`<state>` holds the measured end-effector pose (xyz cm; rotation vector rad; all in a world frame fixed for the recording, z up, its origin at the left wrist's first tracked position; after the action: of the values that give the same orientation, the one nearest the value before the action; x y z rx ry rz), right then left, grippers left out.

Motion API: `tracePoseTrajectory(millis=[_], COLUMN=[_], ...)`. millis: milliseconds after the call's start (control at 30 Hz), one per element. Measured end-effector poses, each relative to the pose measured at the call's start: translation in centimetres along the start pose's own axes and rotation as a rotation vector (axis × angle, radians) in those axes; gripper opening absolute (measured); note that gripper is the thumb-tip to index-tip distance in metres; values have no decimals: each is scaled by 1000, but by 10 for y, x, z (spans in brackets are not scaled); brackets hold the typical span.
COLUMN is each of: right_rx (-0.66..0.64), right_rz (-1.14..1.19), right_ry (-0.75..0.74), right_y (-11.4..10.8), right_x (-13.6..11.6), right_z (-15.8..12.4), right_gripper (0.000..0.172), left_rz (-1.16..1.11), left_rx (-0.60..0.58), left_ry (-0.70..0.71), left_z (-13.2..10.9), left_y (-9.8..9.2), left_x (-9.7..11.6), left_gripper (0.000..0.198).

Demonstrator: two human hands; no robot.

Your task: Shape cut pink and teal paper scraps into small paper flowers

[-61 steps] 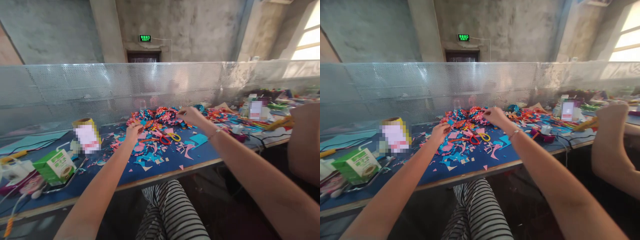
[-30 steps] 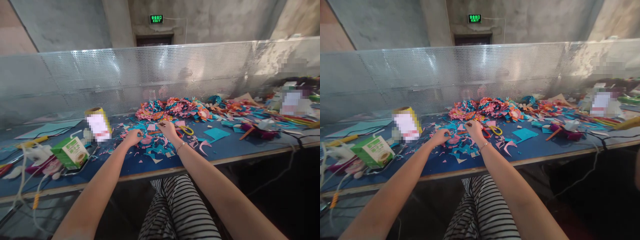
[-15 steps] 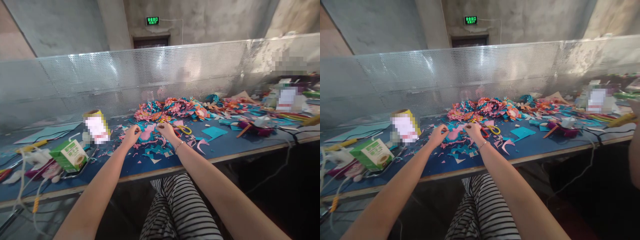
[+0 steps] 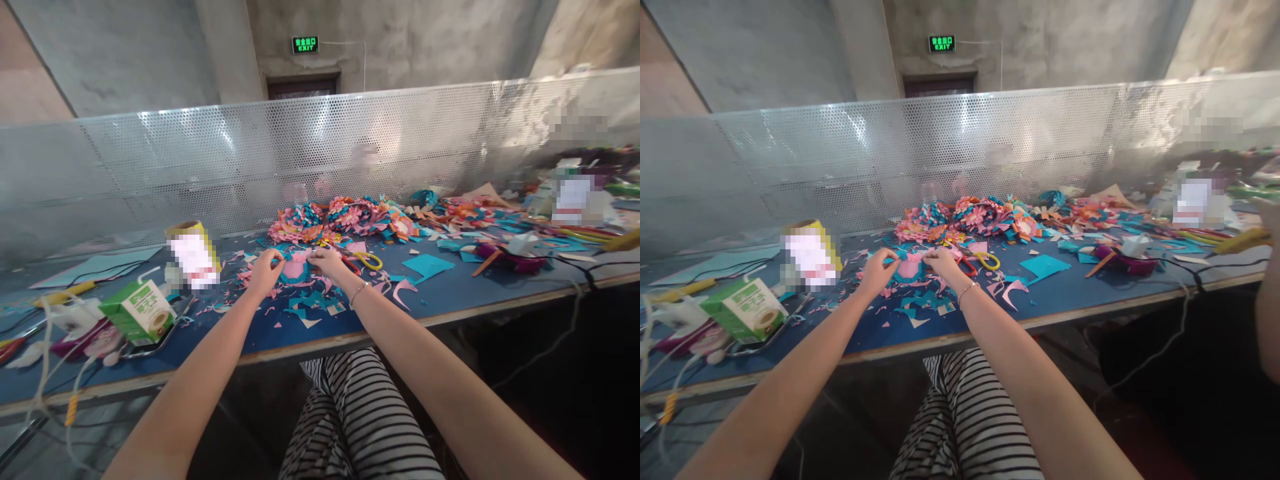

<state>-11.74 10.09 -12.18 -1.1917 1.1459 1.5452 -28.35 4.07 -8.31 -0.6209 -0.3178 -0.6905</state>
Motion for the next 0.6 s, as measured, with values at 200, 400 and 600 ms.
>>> tracePoseTrajectory(millis=[200, 400, 600], right_rx=[-46, -67, -53], right_rz=[80, -132, -302], right_ry=[1, -199, -345], right_y=[1, 1, 4], right_x=[-6, -10, -15], right_z=[-5, -7, -8], right_gripper=[14, 33, 34], left_rz=[64, 119, 133], left_rx=[19, 60, 92], left_ry=[31, 127, 172], left_z=[0, 1, 1], left_y=[-1, -2, -4], left_x=[0, 4, 4], left_gripper=[5, 7, 9])
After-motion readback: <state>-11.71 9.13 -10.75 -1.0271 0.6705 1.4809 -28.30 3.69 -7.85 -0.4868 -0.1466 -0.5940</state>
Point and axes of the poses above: each hand's wrist, its own z-axis towards the middle knuckle, its own y-axis out of the palm, x = y × z, the point moved 4 cm from there along z, towards the middle knuckle, and after that the axes turned 8 degrees about x, right-handed, at the moved point
